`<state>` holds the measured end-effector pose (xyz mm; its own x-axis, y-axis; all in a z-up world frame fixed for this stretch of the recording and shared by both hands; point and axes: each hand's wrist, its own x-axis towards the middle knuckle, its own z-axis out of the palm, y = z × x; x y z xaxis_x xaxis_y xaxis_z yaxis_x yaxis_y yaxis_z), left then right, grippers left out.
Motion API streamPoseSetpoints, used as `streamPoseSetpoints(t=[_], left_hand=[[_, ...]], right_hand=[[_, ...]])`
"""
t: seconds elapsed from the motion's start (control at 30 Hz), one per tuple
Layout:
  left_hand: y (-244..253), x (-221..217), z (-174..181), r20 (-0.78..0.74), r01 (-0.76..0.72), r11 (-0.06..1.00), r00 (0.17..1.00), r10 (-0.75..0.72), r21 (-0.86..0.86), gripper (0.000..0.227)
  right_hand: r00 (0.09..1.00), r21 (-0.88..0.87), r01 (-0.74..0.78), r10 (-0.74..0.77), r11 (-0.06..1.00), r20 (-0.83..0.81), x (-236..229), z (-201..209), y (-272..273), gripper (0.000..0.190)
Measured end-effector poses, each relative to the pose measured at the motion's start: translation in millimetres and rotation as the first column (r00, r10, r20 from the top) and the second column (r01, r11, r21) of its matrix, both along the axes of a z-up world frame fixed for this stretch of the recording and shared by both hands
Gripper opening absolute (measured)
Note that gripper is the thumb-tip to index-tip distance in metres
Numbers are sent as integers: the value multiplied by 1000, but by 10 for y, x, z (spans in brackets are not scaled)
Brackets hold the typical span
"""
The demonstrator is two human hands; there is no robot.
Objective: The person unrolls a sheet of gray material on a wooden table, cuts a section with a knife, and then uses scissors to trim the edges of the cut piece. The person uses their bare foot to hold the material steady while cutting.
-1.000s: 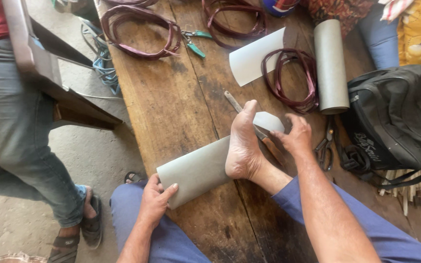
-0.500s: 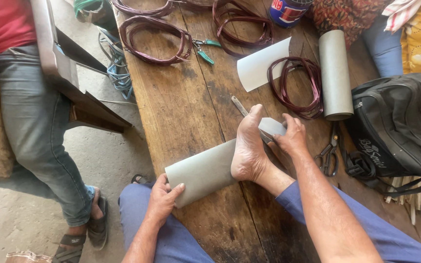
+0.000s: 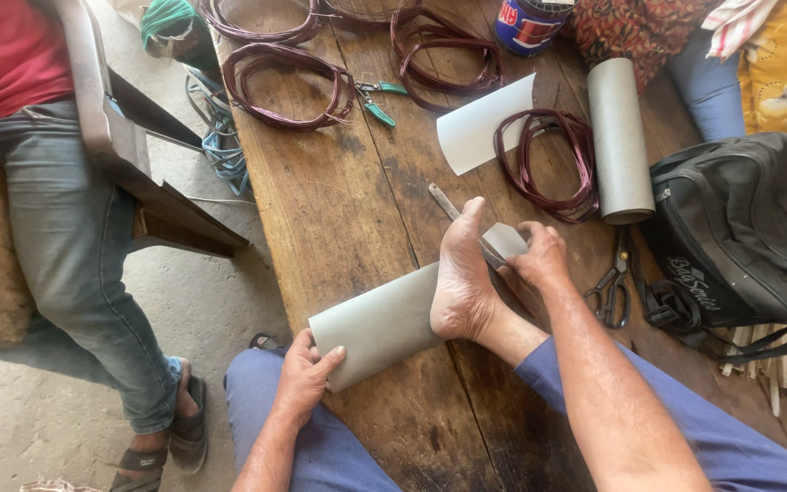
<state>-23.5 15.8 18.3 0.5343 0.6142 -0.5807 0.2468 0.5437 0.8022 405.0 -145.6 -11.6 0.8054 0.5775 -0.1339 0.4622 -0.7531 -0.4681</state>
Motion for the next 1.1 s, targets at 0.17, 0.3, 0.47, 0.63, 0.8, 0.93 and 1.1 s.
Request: streamPoseSetpoints(t=[0.17,0.3,0.47,0.63,0.8,0.93,1.1], left_hand=[[-7,-19,-40,49,-5,1000,999,6,-1,44],[-7,-22,-93,135,-15,1000,991,16,-6,44],[13,-95,-180,127,5,996,992,6,-88,41],[13,-146,-229,189,7,985,982,27,-174,34],[1,-184,-268,186,-25,990,981,51,-140,29],[43,-141,-249,123,-65,989,989,82,-135,26],[-25,-118,-208,108,-88,993,990,96,-80,22]], right_hand=[[990,80,-72,61,994,129,-152,121,-45,35],[959,490,10,-147,871,243,-640,631,119,22],[905,603,-422,352,677,239,-1849,960,429,27],[826,461,-529,558,713,85,-2667,760,809,18],[828,377,-554,540,743,151,-2868,688,835,19],[788,298,-615,579,730,209,-2893,744,751,35],[961,496,-189,263,848,-83,-3023,767,360,27]])
